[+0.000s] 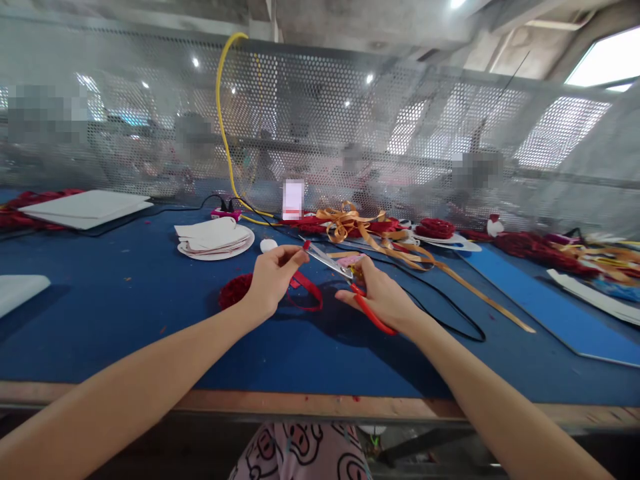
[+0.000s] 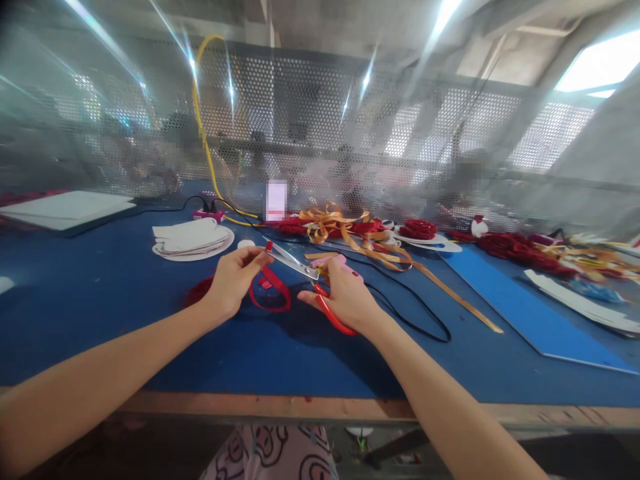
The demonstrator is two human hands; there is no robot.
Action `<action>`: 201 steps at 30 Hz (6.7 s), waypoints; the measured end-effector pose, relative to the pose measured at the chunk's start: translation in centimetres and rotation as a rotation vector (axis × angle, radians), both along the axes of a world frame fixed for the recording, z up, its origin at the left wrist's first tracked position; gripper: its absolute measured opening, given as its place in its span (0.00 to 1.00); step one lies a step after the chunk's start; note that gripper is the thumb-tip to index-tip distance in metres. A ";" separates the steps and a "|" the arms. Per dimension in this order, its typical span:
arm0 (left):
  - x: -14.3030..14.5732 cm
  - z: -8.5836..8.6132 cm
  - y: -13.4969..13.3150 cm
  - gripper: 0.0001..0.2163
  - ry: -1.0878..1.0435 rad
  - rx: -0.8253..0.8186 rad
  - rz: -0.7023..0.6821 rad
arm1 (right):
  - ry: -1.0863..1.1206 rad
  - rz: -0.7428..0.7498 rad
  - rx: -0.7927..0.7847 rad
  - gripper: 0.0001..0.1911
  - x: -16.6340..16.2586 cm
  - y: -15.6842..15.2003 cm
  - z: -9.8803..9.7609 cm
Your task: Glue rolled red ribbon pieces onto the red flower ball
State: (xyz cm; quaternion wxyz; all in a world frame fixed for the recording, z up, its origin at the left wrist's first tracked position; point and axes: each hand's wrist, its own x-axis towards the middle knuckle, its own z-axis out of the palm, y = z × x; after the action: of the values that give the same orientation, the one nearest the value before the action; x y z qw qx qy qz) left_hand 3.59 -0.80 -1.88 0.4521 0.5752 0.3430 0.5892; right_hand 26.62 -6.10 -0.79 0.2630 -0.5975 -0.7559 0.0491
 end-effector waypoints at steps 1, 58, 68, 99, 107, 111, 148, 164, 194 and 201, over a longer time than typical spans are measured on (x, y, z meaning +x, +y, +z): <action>0.0 -0.1 0.0 0.13 0.020 0.007 -0.016 | 0.009 0.020 0.004 0.29 0.0 0.0 0.0; 1.3 -0.5 -1.7 0.20 0.218 0.024 -0.267 | 0.988 0.162 -0.174 0.29 -3.6 -0.7 0.1; 1.2 -0.3 -2.1 0.09 0.337 -0.024 -0.286 | 0.959 0.099 -0.079 0.24 -3.5 -0.4 -0.3; 0.6 0.0 -0.7 0.14 -0.128 -0.012 -0.038 | 0.017 0.104 -0.006 0.27 -0.4 -0.2 0.6; 0.1 0.0 -0.7 0.12 0.055 0.071 -0.077 | 0.006 0.109 -0.057 0.24 0.1 -0.1 0.6; 0.1 -0.2 -0.5 0.13 0.126 0.085 -0.088 | -0.011 0.099 -0.059 0.24 0.2 -0.1 0.6; 0.8 -0.6 -1.2 0.17 0.117 0.008 -0.150 | 0.380 0.034 -0.253 0.24 -0.9 -0.5 1.5; 1.5 -0.8 -1.8 0.14 0.153 0.040 -0.291 | 0.941 0.207 -0.139 0.26 -2.7 -0.1 0.1; 1.5 -0.5 -2.2 0.08 0.275 -0.052 -0.273 | 0.911 0.082 -0.069 0.21 -3.3 -0.2 0.0; 1.4 -0.5 -1.5 0.09 0.043 -0.128 -0.197 | 0.763 0.045 -0.040 0.23 -2.1 -0.3 0.0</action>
State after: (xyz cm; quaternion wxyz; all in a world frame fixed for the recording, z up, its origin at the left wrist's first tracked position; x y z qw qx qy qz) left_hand 4.99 -2.35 -2.41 0.5360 0.5887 0.3314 0.5063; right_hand 24.55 -6.36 -0.75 0.5126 -0.5245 -0.6154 0.2888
